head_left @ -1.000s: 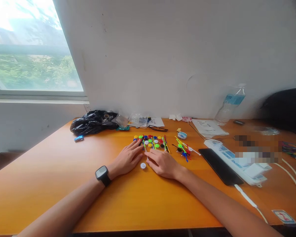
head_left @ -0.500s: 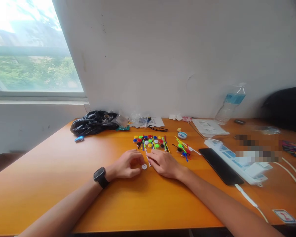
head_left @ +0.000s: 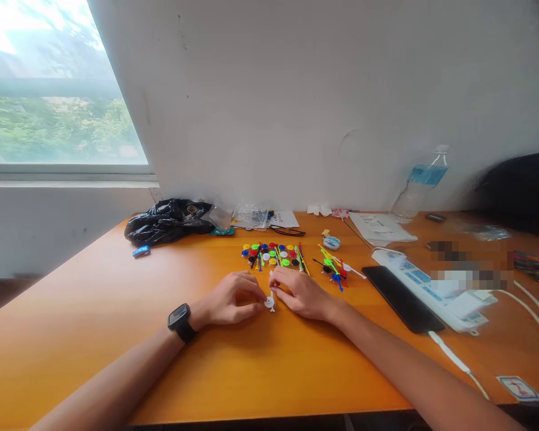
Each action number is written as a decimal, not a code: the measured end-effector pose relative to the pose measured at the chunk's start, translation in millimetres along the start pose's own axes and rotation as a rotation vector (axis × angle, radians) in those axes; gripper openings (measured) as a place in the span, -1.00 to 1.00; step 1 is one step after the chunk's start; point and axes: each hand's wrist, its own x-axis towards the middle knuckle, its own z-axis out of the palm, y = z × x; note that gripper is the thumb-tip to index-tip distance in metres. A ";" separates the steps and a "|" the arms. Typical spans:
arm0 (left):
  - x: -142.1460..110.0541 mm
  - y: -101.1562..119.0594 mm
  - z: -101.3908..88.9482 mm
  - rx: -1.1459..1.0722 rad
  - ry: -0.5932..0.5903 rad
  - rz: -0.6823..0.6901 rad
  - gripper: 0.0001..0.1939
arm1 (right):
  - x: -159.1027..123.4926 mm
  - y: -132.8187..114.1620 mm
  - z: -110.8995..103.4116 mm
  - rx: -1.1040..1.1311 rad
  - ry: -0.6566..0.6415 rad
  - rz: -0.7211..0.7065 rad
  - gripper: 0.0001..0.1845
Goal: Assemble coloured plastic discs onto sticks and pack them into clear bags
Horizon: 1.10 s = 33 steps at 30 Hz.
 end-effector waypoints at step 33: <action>0.1 8.0 -2.2 0.044 0.187 -0.169 -0.54 | 4.4 -5.7 -1.2 0.247 0.262 0.010 -0.83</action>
